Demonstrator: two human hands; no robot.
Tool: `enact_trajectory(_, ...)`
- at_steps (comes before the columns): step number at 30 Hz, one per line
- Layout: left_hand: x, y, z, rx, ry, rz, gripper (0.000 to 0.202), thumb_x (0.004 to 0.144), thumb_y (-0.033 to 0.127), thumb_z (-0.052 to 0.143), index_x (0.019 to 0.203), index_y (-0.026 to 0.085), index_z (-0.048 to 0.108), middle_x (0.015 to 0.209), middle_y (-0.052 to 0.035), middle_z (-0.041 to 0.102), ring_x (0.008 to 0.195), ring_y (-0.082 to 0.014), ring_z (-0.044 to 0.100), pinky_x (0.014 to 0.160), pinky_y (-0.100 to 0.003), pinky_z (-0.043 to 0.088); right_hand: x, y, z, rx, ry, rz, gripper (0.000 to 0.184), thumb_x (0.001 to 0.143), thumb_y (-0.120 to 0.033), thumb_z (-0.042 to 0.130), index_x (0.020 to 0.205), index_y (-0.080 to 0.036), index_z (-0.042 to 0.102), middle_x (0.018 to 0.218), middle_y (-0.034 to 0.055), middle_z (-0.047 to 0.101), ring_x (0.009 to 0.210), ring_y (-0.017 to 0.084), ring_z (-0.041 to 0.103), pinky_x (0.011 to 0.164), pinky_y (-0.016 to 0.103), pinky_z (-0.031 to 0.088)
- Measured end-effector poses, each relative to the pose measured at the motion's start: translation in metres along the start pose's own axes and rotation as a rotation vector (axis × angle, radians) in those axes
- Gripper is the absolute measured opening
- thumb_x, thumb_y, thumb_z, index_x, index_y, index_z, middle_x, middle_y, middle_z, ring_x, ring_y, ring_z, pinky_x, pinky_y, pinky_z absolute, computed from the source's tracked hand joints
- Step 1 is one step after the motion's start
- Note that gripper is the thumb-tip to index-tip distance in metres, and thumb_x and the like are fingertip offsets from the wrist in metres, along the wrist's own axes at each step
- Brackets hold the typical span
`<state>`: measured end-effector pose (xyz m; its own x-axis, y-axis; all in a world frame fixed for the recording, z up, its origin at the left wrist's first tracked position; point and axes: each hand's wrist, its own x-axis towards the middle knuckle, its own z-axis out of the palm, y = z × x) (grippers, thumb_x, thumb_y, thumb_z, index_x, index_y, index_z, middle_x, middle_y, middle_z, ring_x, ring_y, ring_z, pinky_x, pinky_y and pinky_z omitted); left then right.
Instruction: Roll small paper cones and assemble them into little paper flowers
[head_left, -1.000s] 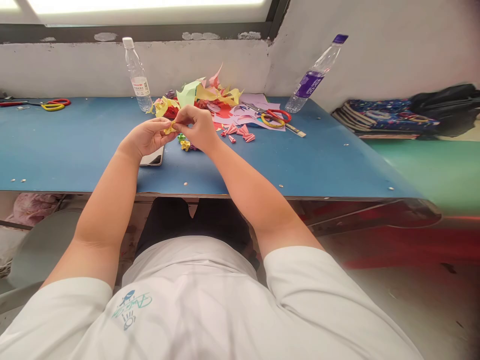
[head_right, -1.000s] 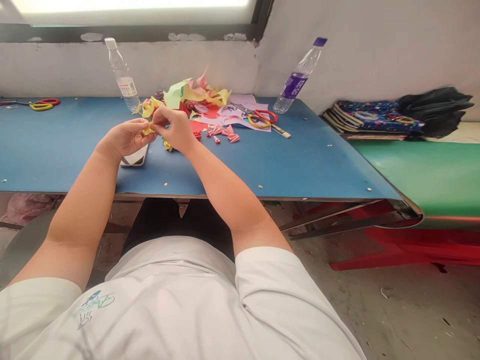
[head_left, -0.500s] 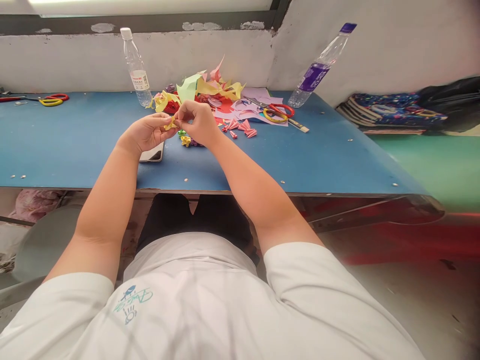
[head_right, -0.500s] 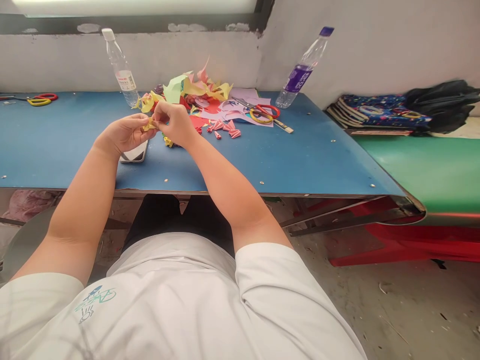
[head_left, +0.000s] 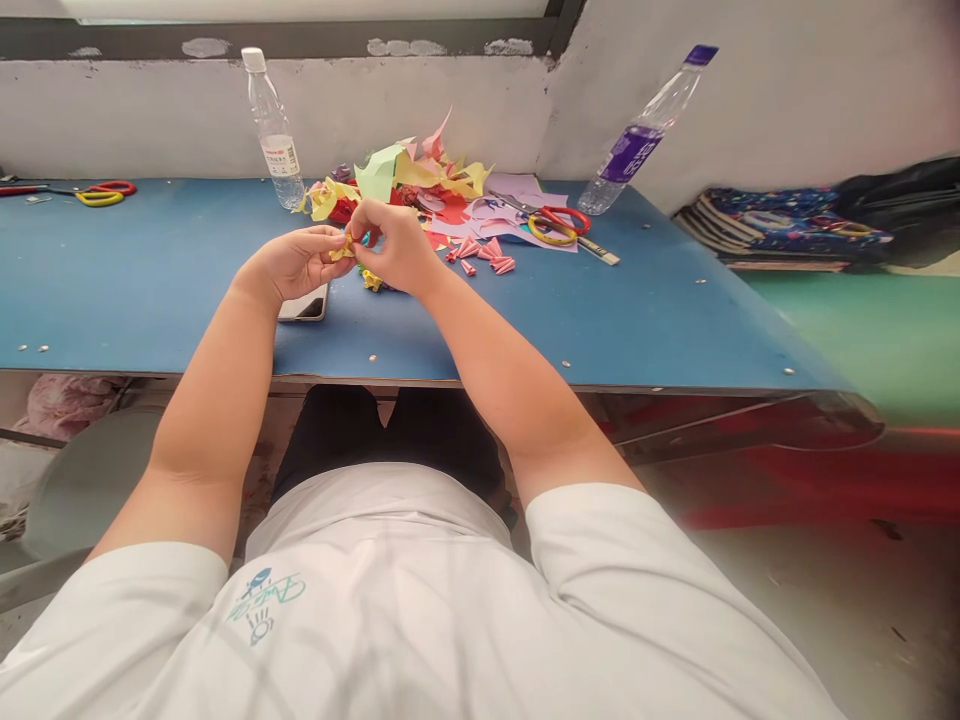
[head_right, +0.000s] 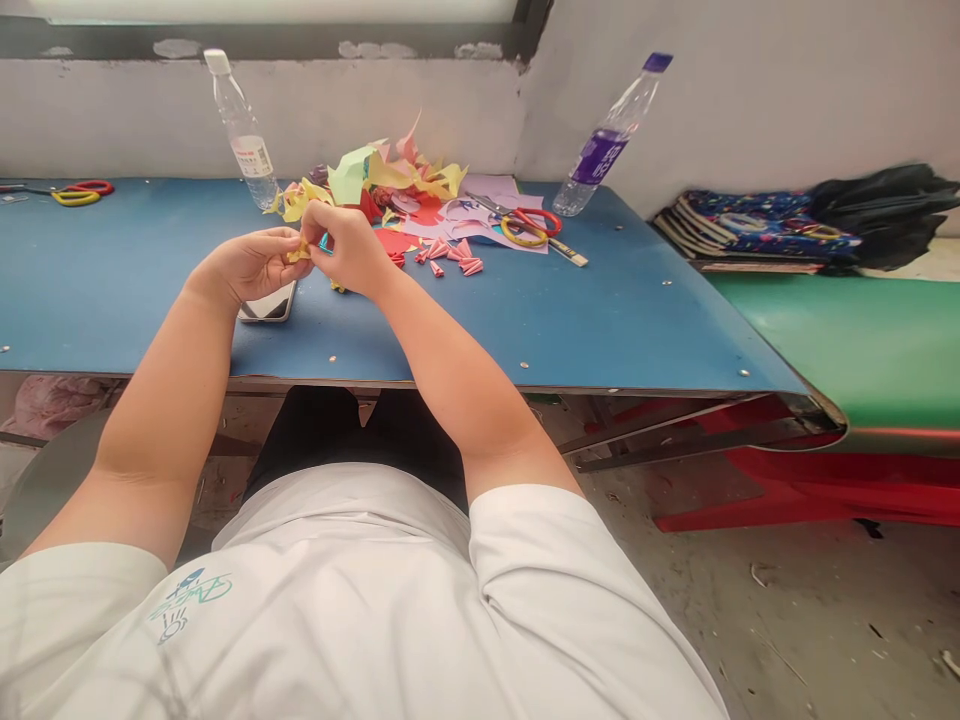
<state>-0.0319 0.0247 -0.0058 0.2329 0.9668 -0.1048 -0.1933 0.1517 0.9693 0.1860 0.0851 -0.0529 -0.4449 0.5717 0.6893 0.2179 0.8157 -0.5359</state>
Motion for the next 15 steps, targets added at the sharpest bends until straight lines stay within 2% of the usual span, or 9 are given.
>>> enact_trajectory(3, -0.001, 0.0, 0.001, 0.01, -0.001, -0.007, 0.028, 0.118, 0.0, 0.076, 0.095, 0.013, 0.087, 0.097, -0.0044, 0.083, 0.092, -0.011, 0.085, 0.101, -0.021, 0.072, 0.0, -0.008, -0.002, -0.052, -0.032, 0.011, 0.029, 0.111, -0.035, 0.09, 0.105, -0.03, 0.062, 0.115, 0.0058, 0.082, 0.113, 0.027, 0.078, 0.107, 0.044, 0.075)
enact_trajectory(5, -0.001, 0.0, 0.001, 0.019, 0.024, -0.01, 0.026, 0.115, 0.0, 0.079, 0.095, 0.015, 0.086, 0.097, -0.0037, 0.083, 0.094, -0.0115, 0.086, 0.107, -0.022, 0.072, 0.0, -0.012, -0.004, -0.056, -0.048, 0.026, 0.03, 0.108, -0.03, 0.09, 0.105, -0.03, 0.06, 0.114, 0.0055, 0.082, 0.111, 0.027, 0.077, 0.107, 0.044, 0.075)
enact_trajectory(10, -0.001, 0.0, 0.002, -0.028, 0.04, 0.027, 0.018, 0.11, 0.0, 0.084, 0.107, 0.016, 0.093, 0.112, -0.0073, 0.09, 0.106, -0.0139, 0.09, 0.115, -0.021, 0.07, 0.0, -0.014, -0.007, -0.012, -0.005, 0.061, 0.031, 0.108, -0.035, 0.093, 0.099, -0.032, 0.063, 0.11, 0.0055, 0.083, 0.109, 0.029, 0.079, 0.112, 0.048, 0.077)
enact_trajectory(15, 0.006, -0.004, -0.003, -0.026, 0.029, 0.03, 0.014, 0.108, 0.002, 0.087, 0.109, 0.012, 0.096, 0.112, -0.0102, 0.094, 0.102, -0.0146, 0.089, 0.105, -0.021, 0.074, 0.001, -0.011, -0.01, -0.002, -0.032, 0.071, 0.025, 0.103, -0.032, 0.096, 0.096, -0.031, 0.073, 0.109, 0.006, 0.087, 0.11, 0.032, 0.083, 0.114, 0.053, 0.079)
